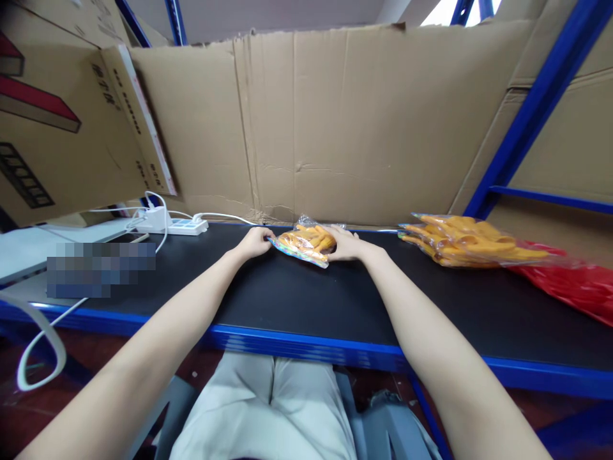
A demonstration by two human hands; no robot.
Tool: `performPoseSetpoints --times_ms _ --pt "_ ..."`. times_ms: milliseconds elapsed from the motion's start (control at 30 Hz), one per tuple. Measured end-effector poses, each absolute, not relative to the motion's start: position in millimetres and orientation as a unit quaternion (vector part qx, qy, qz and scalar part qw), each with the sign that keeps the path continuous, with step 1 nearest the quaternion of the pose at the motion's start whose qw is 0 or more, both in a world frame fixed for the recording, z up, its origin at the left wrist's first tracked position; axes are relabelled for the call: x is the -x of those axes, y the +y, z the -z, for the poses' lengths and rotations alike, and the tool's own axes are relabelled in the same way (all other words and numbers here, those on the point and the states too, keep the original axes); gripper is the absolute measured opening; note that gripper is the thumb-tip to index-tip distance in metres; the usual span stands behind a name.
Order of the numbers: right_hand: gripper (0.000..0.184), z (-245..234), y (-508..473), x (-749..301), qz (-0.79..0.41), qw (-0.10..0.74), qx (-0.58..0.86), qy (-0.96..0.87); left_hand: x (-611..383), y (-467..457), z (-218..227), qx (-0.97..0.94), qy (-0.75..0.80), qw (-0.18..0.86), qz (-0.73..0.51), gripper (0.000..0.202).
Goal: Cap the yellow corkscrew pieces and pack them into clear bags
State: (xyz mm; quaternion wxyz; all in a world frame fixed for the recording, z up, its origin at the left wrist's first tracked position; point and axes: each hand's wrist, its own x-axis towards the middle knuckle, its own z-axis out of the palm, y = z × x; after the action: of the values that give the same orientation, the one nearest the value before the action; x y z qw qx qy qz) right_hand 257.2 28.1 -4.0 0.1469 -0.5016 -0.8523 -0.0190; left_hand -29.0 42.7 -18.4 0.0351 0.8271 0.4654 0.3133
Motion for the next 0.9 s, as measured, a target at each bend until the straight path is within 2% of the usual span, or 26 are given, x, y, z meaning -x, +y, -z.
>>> performPoseSetpoints --times_ms 133,233,333,467,633,900 --pt "0.105 -5.9 18.4 -252.6 -0.05 0.133 0.49 -0.86 28.1 42.7 17.4 -0.813 0.476 0.023 -0.334 0.02" --pt "0.108 -8.6 11.3 -243.7 -0.081 0.138 0.484 -0.86 27.8 44.0 16.3 -0.799 0.487 0.022 -0.352 0.017" --pt "0.095 -11.1 3.6 -232.0 -0.083 0.201 0.452 -0.865 28.8 45.3 14.7 -0.769 0.522 0.022 -0.368 0.015" --pt "0.065 -15.0 -2.9 -219.9 -0.026 0.336 0.361 -0.87 29.8 45.1 11.8 -0.742 0.551 0.012 -0.382 0.018" --pt "0.03 -16.6 3.0 -224.0 0.035 0.387 0.357 -0.849 26.7 40.3 7.5 -0.751 0.515 0.01 -0.412 0.018" --pt "0.027 -17.3 14.5 -240.8 0.087 0.379 0.418 -0.821 23.7 37.5 11.4 -0.773 0.484 0.013 -0.41 0.015"
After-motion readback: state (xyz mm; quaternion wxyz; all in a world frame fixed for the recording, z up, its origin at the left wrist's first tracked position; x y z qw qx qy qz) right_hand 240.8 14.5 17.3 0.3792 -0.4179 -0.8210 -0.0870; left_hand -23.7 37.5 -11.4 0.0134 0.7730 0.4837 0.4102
